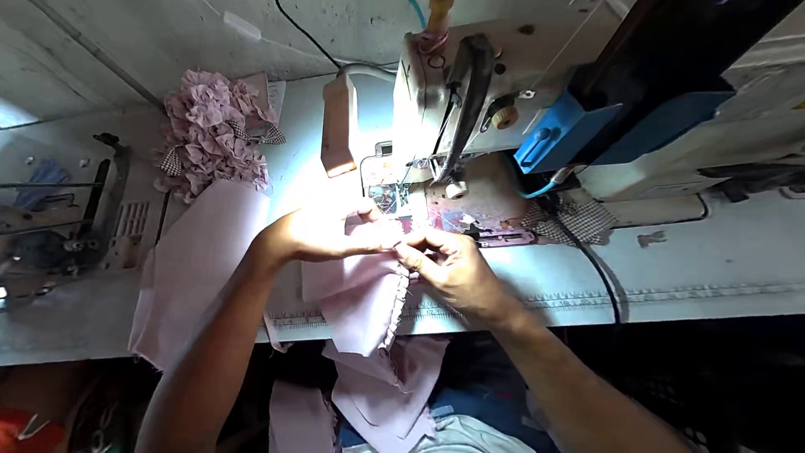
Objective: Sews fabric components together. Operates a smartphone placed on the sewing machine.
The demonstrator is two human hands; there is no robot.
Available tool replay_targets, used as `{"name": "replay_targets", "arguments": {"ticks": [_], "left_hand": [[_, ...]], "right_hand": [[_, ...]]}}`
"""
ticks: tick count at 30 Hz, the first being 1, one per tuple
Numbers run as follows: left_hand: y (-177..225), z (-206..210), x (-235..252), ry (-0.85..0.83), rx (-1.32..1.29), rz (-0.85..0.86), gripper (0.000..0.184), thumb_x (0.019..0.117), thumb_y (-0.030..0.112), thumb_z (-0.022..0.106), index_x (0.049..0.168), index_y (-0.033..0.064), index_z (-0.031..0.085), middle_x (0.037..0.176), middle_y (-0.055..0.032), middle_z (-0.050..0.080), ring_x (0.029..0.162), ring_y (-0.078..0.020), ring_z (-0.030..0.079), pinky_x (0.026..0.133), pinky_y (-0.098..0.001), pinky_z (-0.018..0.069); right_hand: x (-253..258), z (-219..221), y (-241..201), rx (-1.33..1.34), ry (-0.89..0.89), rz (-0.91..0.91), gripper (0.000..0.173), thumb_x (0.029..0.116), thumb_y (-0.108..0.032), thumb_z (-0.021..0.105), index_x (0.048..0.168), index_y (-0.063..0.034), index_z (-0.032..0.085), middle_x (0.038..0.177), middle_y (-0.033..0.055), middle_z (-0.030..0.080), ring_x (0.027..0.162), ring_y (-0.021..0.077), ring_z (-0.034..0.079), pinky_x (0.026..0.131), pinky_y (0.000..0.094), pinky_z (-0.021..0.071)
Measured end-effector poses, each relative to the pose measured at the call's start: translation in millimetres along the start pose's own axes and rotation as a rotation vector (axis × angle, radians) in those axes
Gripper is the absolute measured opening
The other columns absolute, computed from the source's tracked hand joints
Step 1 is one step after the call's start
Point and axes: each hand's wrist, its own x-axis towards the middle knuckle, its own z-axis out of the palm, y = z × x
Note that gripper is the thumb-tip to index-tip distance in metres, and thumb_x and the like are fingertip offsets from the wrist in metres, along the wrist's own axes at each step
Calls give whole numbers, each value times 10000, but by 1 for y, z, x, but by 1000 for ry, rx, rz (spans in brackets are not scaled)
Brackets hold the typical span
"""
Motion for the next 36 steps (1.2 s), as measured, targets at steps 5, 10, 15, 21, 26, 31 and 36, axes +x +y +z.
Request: {"name": "replay_targets", "arguments": {"ticks": [5, 10, 15, 21, 26, 31, 36], "left_hand": [[-3, 13, 8, -23, -95, -31, 185, 964, 304, 698, 890, 135, 706, 815, 69, 647, 779, 13, 598, 693, -168, 481], [-13, 19, 14, 37, 13, 34, 235, 993, 303, 646, 890, 100, 701, 801, 35, 614, 774, -15, 578, 691, -195, 463], [-22, 22, 24, 90, 62, -190, 285, 961, 409, 665, 815, 165, 677, 670, 67, 566, 609, -36, 526, 559, -259, 418], [-10, 29, 50, 53, 213, -503, 209, 952, 381, 704, 878, 186, 722, 767, 0, 624, 741, -177, 622, 639, -464, 484], [-2, 33, 64, 102, 338, -478, 212, 940, 304, 733, 910, 95, 749, 845, -78, 702, 942, -278, 640, 836, -472, 449], [-4, 28, 66, 149, 301, -492, 171, 890, 266, 772, 883, 96, 757, 889, -90, 710, 950, -290, 627, 817, -489, 426], [-4, 22, 72, 151, 248, -566, 155, 872, 242, 803, 865, 94, 756, 906, -96, 701, 961, -284, 619, 834, -490, 430]], "right_hand": [[9, -12, -5, -54, -13, 47, 151, 942, -228, 732, 1048, -120, 731, 877, -31, 731, 750, 58, 698, 666, 216, 602], [21, -15, 4, -94, 21, 29, 56, 979, -147, 683, 958, -99, 702, 763, -15, 682, 633, 55, 641, 574, 211, 553], [24, -15, 15, -231, 148, 31, 61, 968, -154, 684, 943, -100, 694, 743, -35, 653, 603, 13, 599, 553, 181, 515], [33, -17, 25, -663, 174, -125, 227, 981, -202, 642, 1179, -106, 698, 798, -11, 653, 645, 91, 587, 603, 291, 511], [35, -24, 35, -923, 126, -256, 218, 1010, -199, 611, 1123, -109, 774, 924, 95, 691, 827, 244, 660, 691, 374, 547], [28, -27, 35, -1143, 149, -217, 299, 1024, -384, 584, 1227, -269, 770, 1041, 103, 705, 991, 309, 619, 834, 495, 439], [34, -25, 36, -1159, 178, -190, 309, 1026, -398, 578, 1260, -300, 755, 1014, 71, 689, 977, 297, 607, 831, 500, 425]]}}
